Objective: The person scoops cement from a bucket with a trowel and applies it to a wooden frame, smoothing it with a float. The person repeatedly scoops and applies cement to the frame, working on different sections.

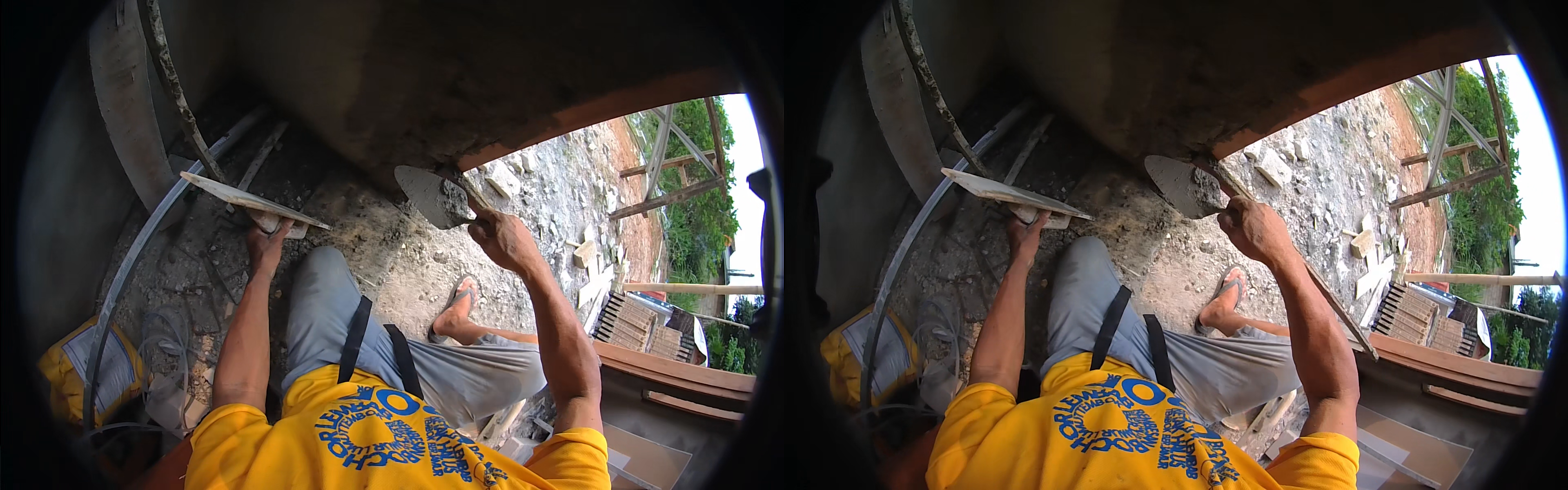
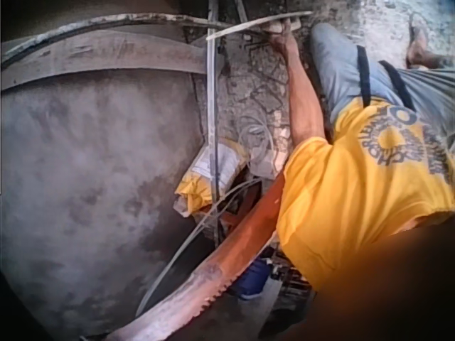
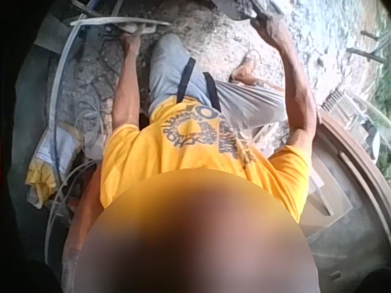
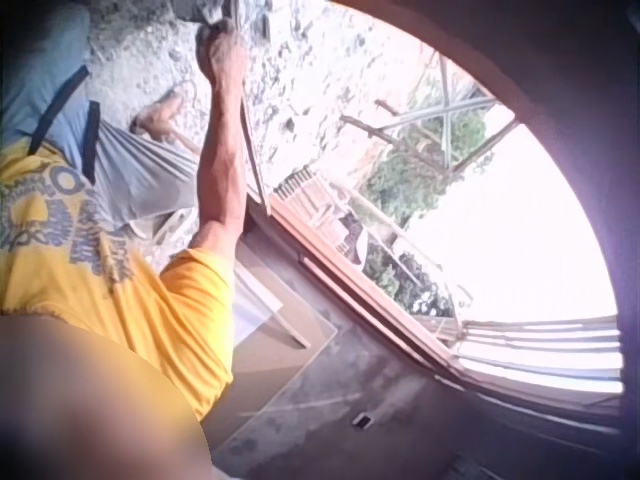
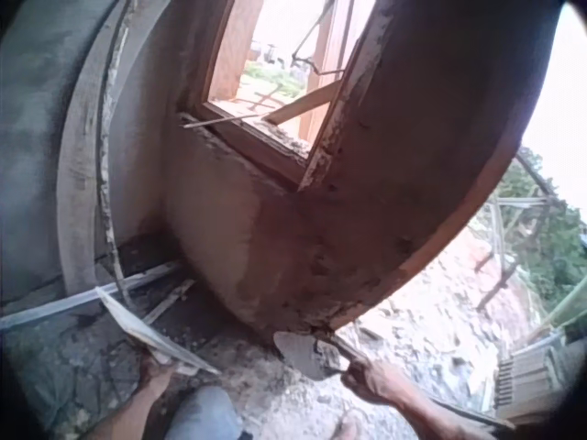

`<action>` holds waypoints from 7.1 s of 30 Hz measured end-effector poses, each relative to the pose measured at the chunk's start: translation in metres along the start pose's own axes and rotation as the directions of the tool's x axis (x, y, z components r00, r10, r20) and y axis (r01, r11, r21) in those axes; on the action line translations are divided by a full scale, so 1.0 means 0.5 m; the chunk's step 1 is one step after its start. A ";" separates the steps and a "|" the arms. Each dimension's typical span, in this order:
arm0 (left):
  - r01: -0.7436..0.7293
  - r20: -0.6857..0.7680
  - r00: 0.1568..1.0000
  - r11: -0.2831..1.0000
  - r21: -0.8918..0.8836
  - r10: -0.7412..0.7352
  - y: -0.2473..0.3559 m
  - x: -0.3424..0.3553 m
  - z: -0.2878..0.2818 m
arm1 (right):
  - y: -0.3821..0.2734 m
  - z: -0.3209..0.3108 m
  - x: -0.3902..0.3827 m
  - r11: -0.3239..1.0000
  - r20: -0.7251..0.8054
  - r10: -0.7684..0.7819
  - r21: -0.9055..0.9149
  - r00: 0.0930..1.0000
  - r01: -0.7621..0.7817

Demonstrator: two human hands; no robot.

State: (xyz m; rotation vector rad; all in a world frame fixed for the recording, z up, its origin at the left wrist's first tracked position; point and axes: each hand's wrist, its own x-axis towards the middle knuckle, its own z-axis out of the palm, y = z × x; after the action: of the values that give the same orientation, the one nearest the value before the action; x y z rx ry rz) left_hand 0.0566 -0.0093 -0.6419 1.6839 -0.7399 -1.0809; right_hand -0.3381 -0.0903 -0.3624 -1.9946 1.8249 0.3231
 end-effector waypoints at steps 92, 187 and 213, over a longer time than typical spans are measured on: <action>0.005 -0.003 1.000 0.996 0.090 -0.005 -0.006 -0.010 0.010 | -0.015 0.113 0.069 0.923 -0.243 0.045 0.382 0.969 0.053; -0.742 0.191 0.655 0.575 0.345 0.731 0.487 0.000 0.481 | 0.234 0.060 -0.346 0.516 -0.512 0.584 0.833 0.630 0.199; -0.674 0.248 0.738 0.666 0.320 0.628 0.244 0.075 0.506 | 0.245 0.067 -0.360 0.533 -0.445 0.615 0.843 0.651 0.072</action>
State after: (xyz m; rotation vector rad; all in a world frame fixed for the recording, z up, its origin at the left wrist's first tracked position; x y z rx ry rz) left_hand -0.1557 -0.1844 -0.5750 1.4659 -1.5863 -0.5240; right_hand -0.4762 0.0786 -0.3307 -1.1139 2.1367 -1.2222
